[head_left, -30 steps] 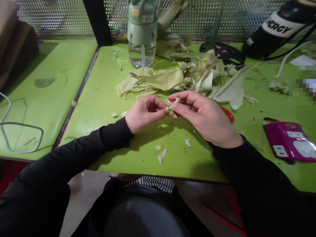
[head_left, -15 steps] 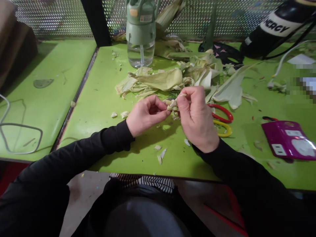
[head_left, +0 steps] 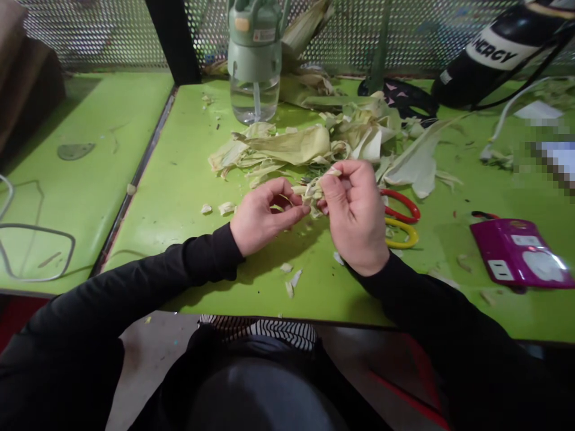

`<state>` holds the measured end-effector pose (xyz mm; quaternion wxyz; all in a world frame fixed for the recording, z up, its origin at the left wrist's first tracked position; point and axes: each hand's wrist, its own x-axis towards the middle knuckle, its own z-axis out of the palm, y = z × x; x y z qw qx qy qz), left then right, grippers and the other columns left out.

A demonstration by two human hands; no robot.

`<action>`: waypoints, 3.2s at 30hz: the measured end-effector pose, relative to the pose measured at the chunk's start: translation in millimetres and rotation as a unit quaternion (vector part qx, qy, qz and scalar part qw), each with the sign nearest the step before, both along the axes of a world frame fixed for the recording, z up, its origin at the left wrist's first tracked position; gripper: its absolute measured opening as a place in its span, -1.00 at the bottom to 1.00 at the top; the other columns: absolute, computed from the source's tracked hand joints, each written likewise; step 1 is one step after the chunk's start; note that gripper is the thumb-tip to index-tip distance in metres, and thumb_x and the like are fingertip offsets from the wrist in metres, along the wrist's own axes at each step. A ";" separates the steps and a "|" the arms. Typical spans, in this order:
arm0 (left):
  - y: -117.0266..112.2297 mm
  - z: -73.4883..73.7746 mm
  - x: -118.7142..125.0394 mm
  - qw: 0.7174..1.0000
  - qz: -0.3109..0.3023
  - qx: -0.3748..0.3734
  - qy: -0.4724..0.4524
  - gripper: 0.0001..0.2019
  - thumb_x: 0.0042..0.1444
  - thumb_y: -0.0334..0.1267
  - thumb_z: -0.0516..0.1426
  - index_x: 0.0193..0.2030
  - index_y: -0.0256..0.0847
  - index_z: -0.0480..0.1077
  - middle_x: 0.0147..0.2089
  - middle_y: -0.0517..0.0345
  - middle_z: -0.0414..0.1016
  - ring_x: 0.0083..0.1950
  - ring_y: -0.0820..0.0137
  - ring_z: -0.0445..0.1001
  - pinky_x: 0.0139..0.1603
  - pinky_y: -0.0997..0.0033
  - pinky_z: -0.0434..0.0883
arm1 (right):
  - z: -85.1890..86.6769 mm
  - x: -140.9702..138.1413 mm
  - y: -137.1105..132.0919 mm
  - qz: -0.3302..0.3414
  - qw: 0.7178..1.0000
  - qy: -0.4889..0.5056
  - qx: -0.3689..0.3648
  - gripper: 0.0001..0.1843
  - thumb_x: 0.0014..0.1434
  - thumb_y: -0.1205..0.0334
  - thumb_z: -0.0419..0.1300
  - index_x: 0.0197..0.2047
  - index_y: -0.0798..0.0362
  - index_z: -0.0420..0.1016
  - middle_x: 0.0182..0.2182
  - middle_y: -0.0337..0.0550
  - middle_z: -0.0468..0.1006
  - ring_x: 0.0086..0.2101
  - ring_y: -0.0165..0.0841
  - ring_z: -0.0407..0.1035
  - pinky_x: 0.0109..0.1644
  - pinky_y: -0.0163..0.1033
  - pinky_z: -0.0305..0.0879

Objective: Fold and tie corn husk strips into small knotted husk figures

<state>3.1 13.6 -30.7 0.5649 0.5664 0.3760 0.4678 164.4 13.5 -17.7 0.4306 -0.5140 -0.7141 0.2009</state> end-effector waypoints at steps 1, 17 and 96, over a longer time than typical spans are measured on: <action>0.1 1.3 -0.1 1.000 -0.019 -0.016 -0.012 -0.68 0.00 -0.22 0.35 -0.37 -0.22 0.25 -0.33 0.23 0.42 -0.45 0.61 0.36 -0.46 0.59 0.42 | 0.1 0.3 -0.1 -0.001 1.000 -0.010 0.010 -0.72 0.43 0.03 -0.04 0.10 -0.12 0.34 -0.33 -0.17 0.52 -0.43 -0.34 0.43 -0.39 -0.17 0.39; 4.2 6.8 -4.5 0.995 -0.072 -0.026 -0.059 -0.67 0.04 -0.22 0.38 -0.21 -0.19 0.32 -0.46 0.34 0.46 -0.49 0.56 0.48 -0.41 0.54 0.49 | -2.6 3.2 4.0 0.027 0.999 0.013 -0.019 -0.67 0.46 -0.02 -0.13 0.13 -0.11 0.29 -0.43 -0.23 0.45 -0.47 -0.39 0.45 -0.50 -0.28 0.29; 8.9 16.4 -6.5 0.988 -0.043 -0.118 -0.095 -0.79 0.09 -0.56 0.21 -0.20 -0.25 0.32 -0.42 0.31 0.54 -0.40 0.60 0.54 -0.22 0.56 0.51 | 19.2 11.1 4.1 0.098 0.972 -0.186 0.102 -0.74 0.34 0.05 0.15 -0.34 -0.01 0.41 -0.37 -0.10 0.49 -0.31 -0.21 0.37 -0.25 -0.09 0.27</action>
